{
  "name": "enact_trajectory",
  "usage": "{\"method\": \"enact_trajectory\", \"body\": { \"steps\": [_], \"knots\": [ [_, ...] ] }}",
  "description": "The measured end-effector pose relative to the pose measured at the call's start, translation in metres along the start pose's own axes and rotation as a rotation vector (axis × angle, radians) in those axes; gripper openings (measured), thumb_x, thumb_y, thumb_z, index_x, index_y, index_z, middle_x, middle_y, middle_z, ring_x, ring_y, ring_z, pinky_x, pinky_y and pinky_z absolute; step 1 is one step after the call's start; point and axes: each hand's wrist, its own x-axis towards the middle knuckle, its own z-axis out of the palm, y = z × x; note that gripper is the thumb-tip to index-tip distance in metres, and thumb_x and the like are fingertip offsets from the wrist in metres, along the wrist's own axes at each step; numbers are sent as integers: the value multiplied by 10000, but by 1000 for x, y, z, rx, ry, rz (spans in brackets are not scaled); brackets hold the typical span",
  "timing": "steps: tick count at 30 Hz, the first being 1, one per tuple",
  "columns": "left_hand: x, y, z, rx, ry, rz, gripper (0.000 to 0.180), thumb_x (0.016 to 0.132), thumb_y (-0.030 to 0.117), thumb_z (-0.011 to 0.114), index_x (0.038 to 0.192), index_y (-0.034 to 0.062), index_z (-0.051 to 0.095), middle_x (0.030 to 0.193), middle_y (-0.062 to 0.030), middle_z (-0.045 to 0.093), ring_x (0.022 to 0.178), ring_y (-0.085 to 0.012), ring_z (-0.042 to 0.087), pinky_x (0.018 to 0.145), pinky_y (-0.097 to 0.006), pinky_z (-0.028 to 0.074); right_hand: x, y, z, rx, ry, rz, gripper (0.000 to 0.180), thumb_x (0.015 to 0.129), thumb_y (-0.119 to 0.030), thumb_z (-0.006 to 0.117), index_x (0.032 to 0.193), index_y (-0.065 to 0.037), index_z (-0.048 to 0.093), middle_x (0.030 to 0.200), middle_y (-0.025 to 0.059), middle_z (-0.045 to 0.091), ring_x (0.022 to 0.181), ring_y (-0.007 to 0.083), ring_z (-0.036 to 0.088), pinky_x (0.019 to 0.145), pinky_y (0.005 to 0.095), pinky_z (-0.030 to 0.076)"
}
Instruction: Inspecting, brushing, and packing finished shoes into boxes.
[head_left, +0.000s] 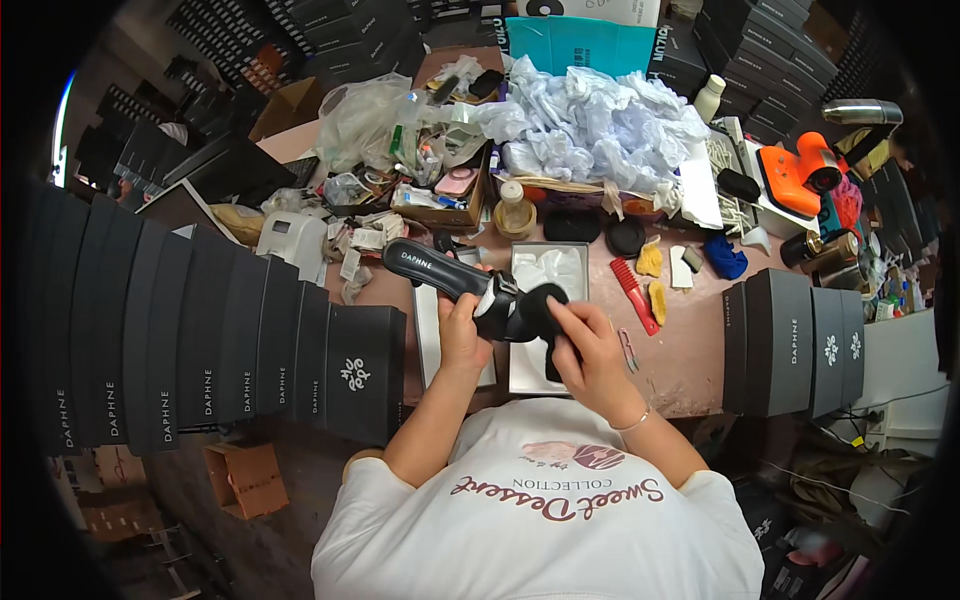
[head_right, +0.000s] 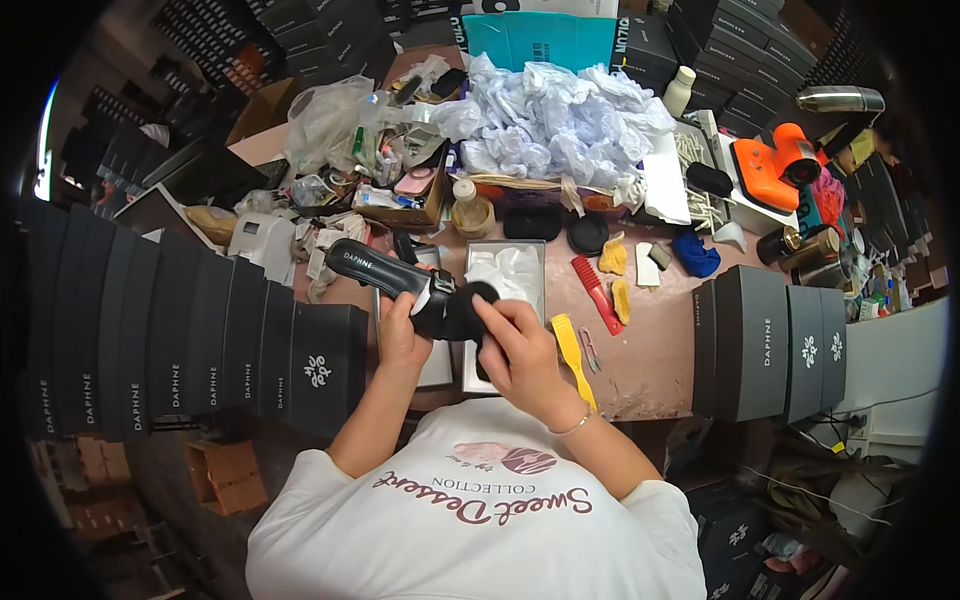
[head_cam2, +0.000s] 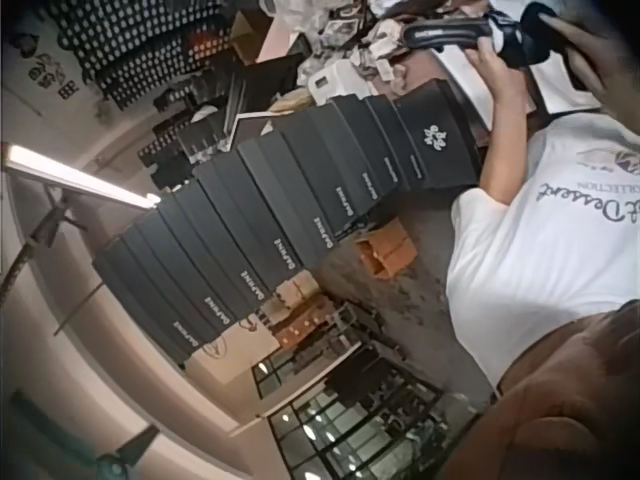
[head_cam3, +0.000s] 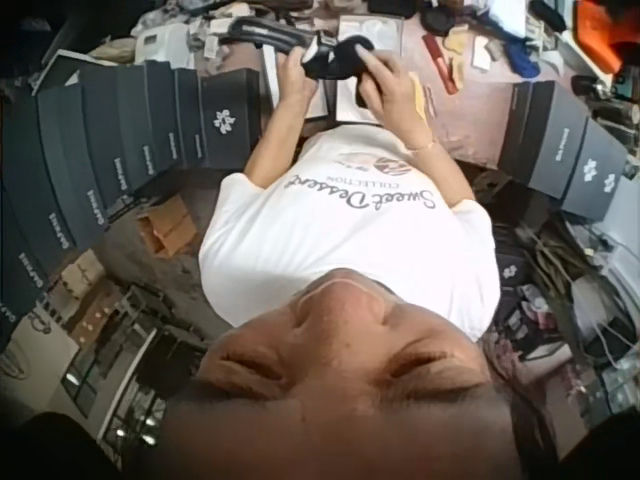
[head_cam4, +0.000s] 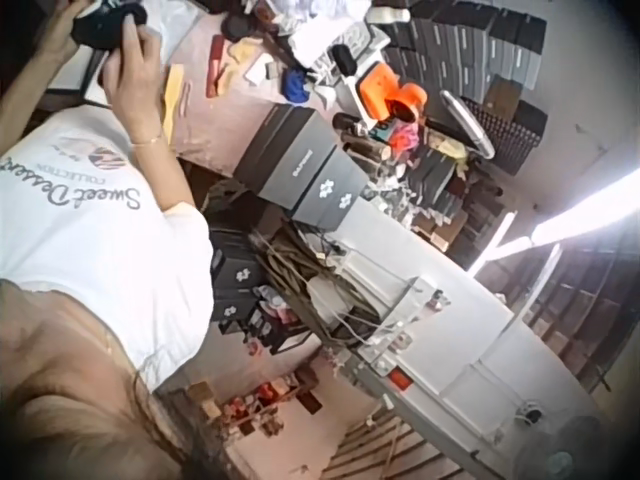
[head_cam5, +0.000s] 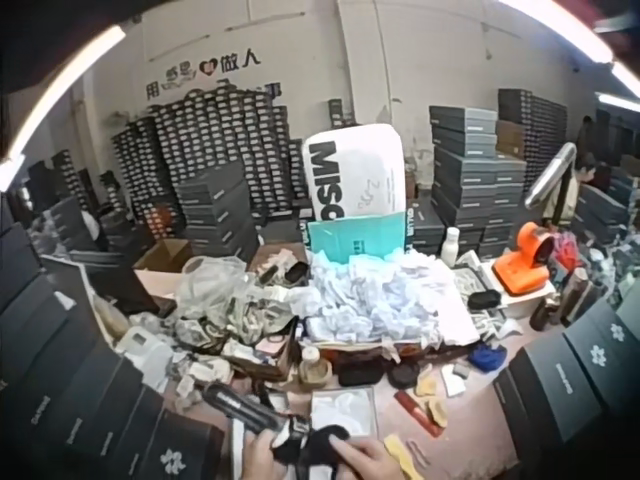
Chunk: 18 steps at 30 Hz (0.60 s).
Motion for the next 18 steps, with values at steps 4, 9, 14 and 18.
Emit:
{"method": "enact_trajectory", "body": {
  "steps": [4,9,14,18],
  "knots": [
    [-1,-5,-13,70,-31,33,598,815,-88,415,1377,94,332,1137,-125,555,1070,-235,572,923,-367,498,-14,0,38,-230,-345,-48,398,717,-61,629,1116,-53,620,871,97,567,729,262,593,604,367,486],
    [9,25,-3,-11,41,147,555,833,-68,422,1359,93,348,1185,-135,555,1064,-238,576,933,-378,491,-53,16,18,211,-240,330,346,774,-8,529,1095,-21,654,951,160,583,832,258,604,749,320,494],
    [-22,6,28,29,-44,151,593,847,-34,435,1411,65,282,1279,-141,492,1176,-222,491,1007,-357,400,-12,23,27,1164,-19,898,411,911,-174,597,1274,-20,482,1081,65,596,941,92,569,800,250,497],
    [-21,16,-40,1016,-716,181,586,895,17,465,1440,9,250,1420,-156,383,1341,-226,334,1097,-398,286,-13,40,-9,1346,9,994,306,908,-177,568,1170,-22,537,971,64,649,780,138,650,653,305,573]
  ]
}}
